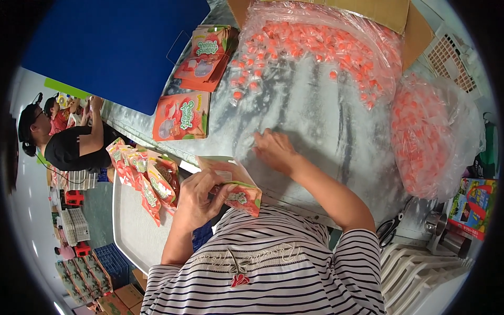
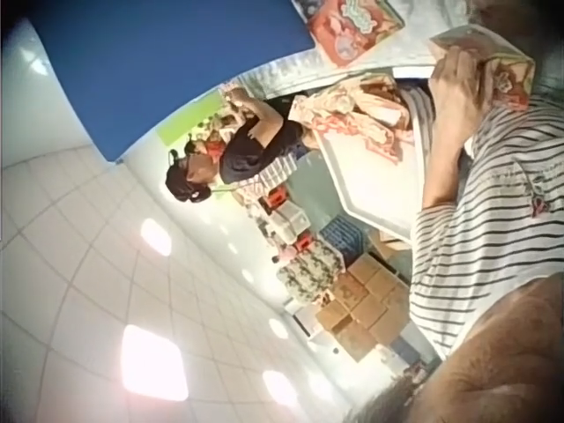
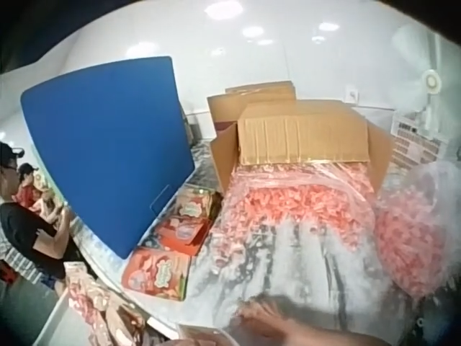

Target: Taking individual small candies from a large bulk box and placing them into retail packaging bags.

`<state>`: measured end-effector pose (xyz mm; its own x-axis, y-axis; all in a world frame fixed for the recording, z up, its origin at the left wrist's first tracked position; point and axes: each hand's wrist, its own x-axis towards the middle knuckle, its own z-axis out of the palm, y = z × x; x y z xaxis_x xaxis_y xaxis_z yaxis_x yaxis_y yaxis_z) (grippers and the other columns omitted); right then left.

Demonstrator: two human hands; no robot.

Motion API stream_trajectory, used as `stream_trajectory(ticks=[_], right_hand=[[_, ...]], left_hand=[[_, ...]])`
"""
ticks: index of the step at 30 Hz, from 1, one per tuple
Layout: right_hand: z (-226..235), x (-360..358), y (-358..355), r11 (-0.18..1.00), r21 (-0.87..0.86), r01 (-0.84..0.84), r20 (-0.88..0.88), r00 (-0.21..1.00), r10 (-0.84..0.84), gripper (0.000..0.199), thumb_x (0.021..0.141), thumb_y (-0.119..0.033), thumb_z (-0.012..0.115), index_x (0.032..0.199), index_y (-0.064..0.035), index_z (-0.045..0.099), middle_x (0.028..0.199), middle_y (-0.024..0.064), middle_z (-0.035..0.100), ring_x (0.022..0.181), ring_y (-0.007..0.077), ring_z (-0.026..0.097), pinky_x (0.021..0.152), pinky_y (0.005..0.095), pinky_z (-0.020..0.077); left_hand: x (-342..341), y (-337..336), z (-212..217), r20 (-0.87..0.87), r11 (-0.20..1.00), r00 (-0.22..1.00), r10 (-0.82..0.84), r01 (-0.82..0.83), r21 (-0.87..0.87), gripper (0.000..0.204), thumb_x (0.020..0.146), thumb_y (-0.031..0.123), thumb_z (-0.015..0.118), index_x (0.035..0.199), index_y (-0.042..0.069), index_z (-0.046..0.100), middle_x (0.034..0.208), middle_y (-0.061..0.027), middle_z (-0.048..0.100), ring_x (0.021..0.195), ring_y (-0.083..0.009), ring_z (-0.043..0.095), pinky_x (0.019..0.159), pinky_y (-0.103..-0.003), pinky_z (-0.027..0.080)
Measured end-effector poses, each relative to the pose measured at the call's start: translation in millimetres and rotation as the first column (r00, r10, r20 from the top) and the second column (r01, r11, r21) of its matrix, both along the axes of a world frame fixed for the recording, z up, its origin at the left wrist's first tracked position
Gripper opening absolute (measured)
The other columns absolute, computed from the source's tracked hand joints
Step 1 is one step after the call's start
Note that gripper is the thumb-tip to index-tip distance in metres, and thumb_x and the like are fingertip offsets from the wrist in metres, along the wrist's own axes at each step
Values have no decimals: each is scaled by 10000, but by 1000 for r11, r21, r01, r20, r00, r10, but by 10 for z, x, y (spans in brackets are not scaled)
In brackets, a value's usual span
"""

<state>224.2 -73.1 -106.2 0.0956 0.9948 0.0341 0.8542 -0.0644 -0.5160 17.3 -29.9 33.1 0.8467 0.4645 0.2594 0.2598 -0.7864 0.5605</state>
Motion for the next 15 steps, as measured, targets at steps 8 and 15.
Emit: stream_trajectory(ticks=[8,15], right_hand=[[-63,580,-379,892,-13,452,-602,709,-368,163,812,-144,686,765,-21,589,586,31,572,509,89,518,453,273,428],[729,494,-257,915,-42,401,-792,545,-275,140,877,-166,661,859,-34,617,680,-21,586,525,30,498,427,202,384]], left_hand=[[71,21,-58,41,999,999,-28,29,-22,164,776,92,728,843,17,598,754,-113,585,597,-275,583,536,-348,472],[141,8,-59,40,998,998,-56,57,-6,157,789,110,706,831,34,575,772,-115,573,649,-317,591,572,-394,481]])
